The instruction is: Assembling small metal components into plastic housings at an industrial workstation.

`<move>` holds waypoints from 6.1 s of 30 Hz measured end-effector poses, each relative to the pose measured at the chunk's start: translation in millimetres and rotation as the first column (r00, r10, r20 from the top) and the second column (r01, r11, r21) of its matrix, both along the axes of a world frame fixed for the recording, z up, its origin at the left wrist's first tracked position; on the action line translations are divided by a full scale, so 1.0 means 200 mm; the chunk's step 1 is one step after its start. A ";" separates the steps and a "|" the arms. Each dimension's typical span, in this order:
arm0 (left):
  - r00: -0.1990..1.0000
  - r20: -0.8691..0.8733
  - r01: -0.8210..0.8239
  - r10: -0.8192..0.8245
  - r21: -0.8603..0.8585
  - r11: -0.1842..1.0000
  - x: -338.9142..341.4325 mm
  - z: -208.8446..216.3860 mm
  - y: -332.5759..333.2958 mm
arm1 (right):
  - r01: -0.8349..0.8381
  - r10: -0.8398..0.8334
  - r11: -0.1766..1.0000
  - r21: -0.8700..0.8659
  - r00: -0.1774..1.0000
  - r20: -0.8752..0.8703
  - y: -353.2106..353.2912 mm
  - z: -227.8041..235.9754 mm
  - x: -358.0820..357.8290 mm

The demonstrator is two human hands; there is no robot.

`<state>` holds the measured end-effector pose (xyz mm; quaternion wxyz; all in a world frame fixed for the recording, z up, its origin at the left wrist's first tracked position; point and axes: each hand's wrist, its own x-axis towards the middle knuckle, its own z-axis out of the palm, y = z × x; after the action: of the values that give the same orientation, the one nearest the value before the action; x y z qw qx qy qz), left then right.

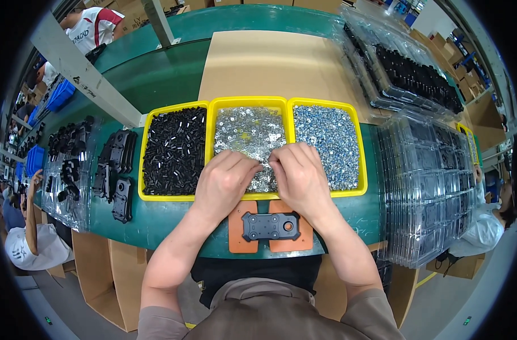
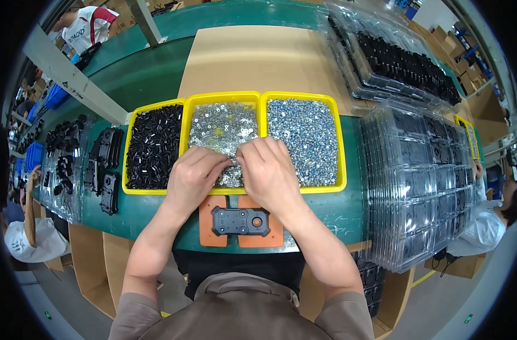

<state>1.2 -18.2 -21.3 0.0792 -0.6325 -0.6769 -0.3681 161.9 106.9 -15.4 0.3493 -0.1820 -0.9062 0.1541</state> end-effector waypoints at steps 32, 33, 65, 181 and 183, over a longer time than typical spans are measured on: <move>0.982 0.178 0.077 -0.068 -0.042 0.996 0.21 0.03 -0.42 | -0.191 0.188 0.961 -0.199 0.982 -0.034 -0.29 -0.02 0.36; 0.983 0.173 0.071 -0.062 -0.049 0.996 0.22 0.03 -0.41 | -0.201 0.198 0.960 -0.195 0.980 -0.037 -0.29 -0.02 0.36; 0.931 0.354 0.188 -0.089 -0.258 0.948 0.15 0.11 -0.39 | -0.270 0.268 0.953 -0.137 0.963 -0.028 -0.29 0.00 0.41; 0.921 -0.160 -0.370 0.354 -0.080 0.926 -0.49 0.13 -0.40 | -0.346 0.345 0.938 -0.013 0.937 -0.050 -0.29 0.19 0.14; 0.906 -0.163 -0.416 0.391 -0.169 0.894 -0.61 0.06 -0.42 | -0.414 0.414 0.909 0.040 0.910 0.025 -0.27 0.09 -0.18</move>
<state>-120.1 -101.8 -8.4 0.1322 -0.5046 -0.8205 -0.2339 125.9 53.2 2.7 0.3053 0.0207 -0.9301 0.2029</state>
